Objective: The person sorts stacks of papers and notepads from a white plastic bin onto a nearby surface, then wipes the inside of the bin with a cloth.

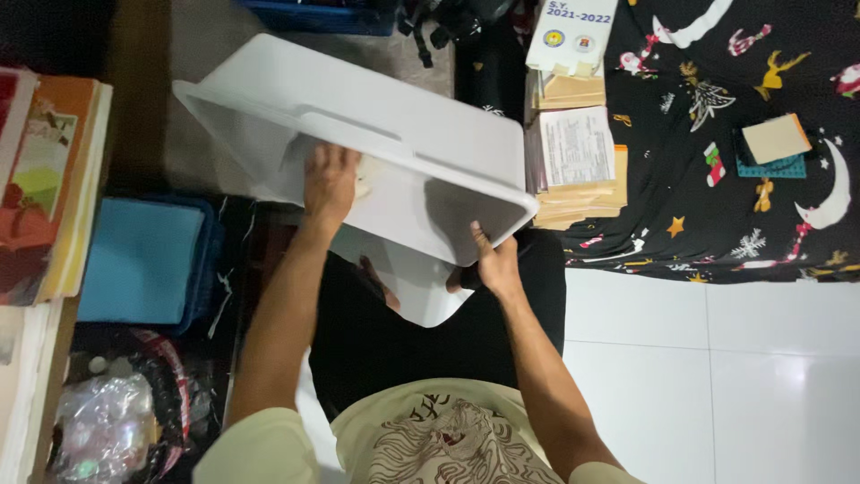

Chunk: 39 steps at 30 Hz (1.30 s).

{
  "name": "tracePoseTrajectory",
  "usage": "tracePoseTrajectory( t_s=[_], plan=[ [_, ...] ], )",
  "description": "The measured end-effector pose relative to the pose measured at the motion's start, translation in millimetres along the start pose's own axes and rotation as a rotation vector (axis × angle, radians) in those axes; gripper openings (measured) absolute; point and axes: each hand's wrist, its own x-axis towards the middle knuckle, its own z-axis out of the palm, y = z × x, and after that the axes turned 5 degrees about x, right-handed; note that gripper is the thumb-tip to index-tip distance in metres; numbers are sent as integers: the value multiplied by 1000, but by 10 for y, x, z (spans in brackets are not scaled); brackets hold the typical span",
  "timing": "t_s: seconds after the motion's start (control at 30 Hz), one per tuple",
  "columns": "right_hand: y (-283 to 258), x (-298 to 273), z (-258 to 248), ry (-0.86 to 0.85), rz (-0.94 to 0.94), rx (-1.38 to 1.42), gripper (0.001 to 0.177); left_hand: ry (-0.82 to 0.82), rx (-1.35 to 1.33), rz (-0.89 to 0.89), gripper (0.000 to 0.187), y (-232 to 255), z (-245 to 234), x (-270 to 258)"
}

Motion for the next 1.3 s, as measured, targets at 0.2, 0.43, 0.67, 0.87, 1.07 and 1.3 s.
tracePoseTrajectory(
  t_s=[0.2,0.43,0.67,0.87,1.07,1.3],
  plan=[
    [-39,88,234,-23,-37,209,51,-28,-159,211,26,1078,192,-291],
    [39,51,-154,51,11,301,54,-133,100,-240,47,-124,221,-422],
    [22,174,400,53,177,467,55,-43,-203,20,28,923,-32,-780],
    [384,152,316,149,-128,207,58,369,-927,-933,42,-46,-567,-989],
    [987,375,740,212,-294,-85,54,462,-1720,-1274,51,423,-927,-522],
    [745,414,733,50,-609,-192,80,445,-2164,-1197,65,1070,-1265,-60]
  ],
)
